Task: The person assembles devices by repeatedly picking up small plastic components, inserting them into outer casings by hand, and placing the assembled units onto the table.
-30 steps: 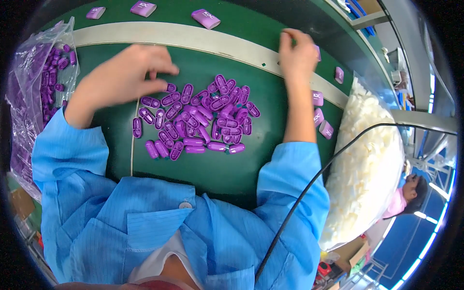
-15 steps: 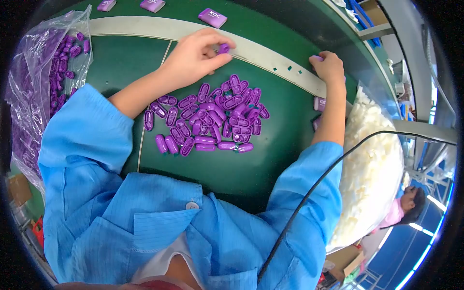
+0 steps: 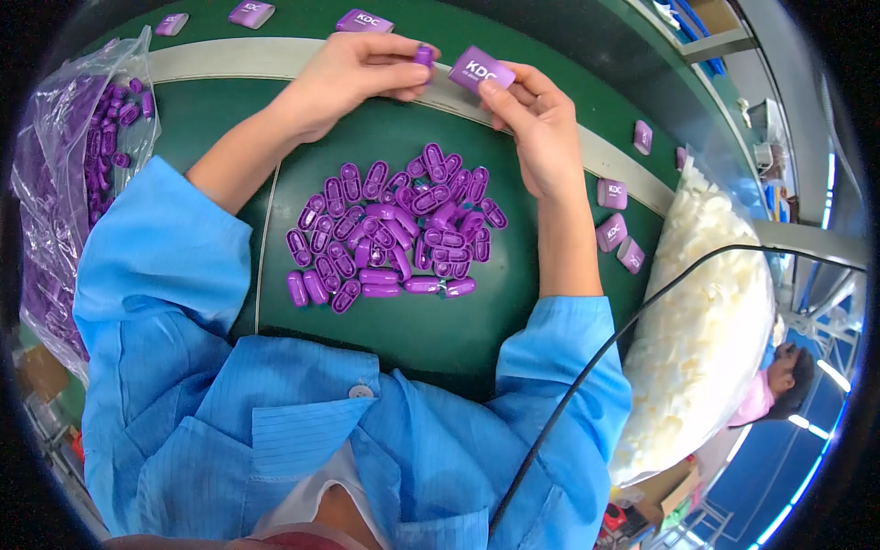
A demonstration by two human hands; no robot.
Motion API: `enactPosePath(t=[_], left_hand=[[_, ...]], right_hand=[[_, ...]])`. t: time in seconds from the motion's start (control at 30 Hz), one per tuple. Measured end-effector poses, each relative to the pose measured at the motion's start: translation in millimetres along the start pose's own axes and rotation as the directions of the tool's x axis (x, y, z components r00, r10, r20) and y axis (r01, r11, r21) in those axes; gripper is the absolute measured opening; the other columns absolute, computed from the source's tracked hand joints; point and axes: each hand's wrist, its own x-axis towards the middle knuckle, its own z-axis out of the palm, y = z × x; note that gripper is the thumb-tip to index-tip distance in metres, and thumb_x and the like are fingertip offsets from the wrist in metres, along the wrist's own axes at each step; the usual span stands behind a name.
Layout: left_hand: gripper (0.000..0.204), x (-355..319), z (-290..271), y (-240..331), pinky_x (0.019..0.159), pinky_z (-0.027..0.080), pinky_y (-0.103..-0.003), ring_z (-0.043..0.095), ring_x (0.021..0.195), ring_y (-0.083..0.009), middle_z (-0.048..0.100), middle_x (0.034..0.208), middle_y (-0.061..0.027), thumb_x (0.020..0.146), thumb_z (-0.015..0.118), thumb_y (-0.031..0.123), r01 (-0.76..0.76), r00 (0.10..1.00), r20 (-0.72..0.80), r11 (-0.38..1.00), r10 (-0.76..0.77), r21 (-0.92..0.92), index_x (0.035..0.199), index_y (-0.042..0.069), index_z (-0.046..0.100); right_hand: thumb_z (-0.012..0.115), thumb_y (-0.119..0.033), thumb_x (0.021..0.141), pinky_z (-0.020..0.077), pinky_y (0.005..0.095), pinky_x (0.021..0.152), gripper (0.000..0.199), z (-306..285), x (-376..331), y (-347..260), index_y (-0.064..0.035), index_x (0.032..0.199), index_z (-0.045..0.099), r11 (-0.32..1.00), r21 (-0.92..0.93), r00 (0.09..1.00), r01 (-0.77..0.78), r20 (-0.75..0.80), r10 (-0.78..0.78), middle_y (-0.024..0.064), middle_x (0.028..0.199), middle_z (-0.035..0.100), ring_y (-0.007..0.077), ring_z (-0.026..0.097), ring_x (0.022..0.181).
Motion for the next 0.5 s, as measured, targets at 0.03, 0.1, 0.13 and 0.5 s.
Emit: enactPosePath(t=[0.03, 0.1, 0.13, 0.5], left_hand=[[0.035, -3, -4, 1, 0.07, 0.05, -0.023, 0.06, 0.075, -0.0116, 0.065, 0.088, -0.0096, 0.08, 0.065, 0.013, 0.007, 1.0, 0.004, 1.0, -0.007, 0.0, 0.109, -0.005, 0.058], [0.032, -7, -9, 1, 0.074, 0.048, -0.023, 0.06, 0.078, -0.0109, 0.064, 0.091, -0.0083, 0.082, 0.064, 0.015, 0.027, 0.999, 0.036, 0.998, -0.029, 0.051, 0.109, -0.001, 0.059], [0.032, -7, -7, 0, 0.074, 0.048, -0.023, 0.06, 0.078, -0.0109, 0.064, 0.091, -0.0083, 0.082, 0.064, 0.015, 0.032, 0.999, 0.035, 0.998, -0.034, 0.049, 0.109, -0.001, 0.059], [0.032, -14, 0, -1, 0.073, 0.05, -0.023, 0.062, 0.084, -0.0128, 0.065, 0.094, -0.0114, 0.083, 0.064, 0.013, -0.047, 0.999, -0.017, 0.997, 0.049, 0.069, 0.109, -0.003, 0.059]], right_hand=[[0.064, -0.011, 0.081, 0.0418, 0.0192, 0.063, 0.028, 2, -1, 0, 0.0029, 0.105, 0.056, 0.999, -0.048, 0.999, -0.006, 0.035, 0.008, 0.0055, 0.087, 0.063, 0.0084, 0.056, 0.074], [0.063, -0.01, 0.082, 0.0418, 0.019, 0.061, 0.028, 10, -3, 2, 0.0032, 0.105, 0.055, 0.995, -0.097, 0.999, -0.008, 0.046, 0.012, 0.0056, 0.087, 0.063, 0.0083, 0.056, 0.073], [0.063, -0.01, 0.082, 0.0419, 0.0187, 0.06, 0.027, 16, -4, 3, 0.0035, 0.104, 0.055, 0.989, -0.148, 0.998, -0.004, 0.066, 0.014, 0.0056, 0.087, 0.063, 0.0082, 0.056, 0.072], [0.06, -0.004, 0.083, 0.0512, 0.0221, 0.068, 0.027, 30, -11, 2, 0.0062, 0.108, 0.054, 0.995, -0.084, 0.997, 0.052, 0.057, -0.047, 0.0116, 0.09, 0.063, 0.0126, 0.061, 0.075]])
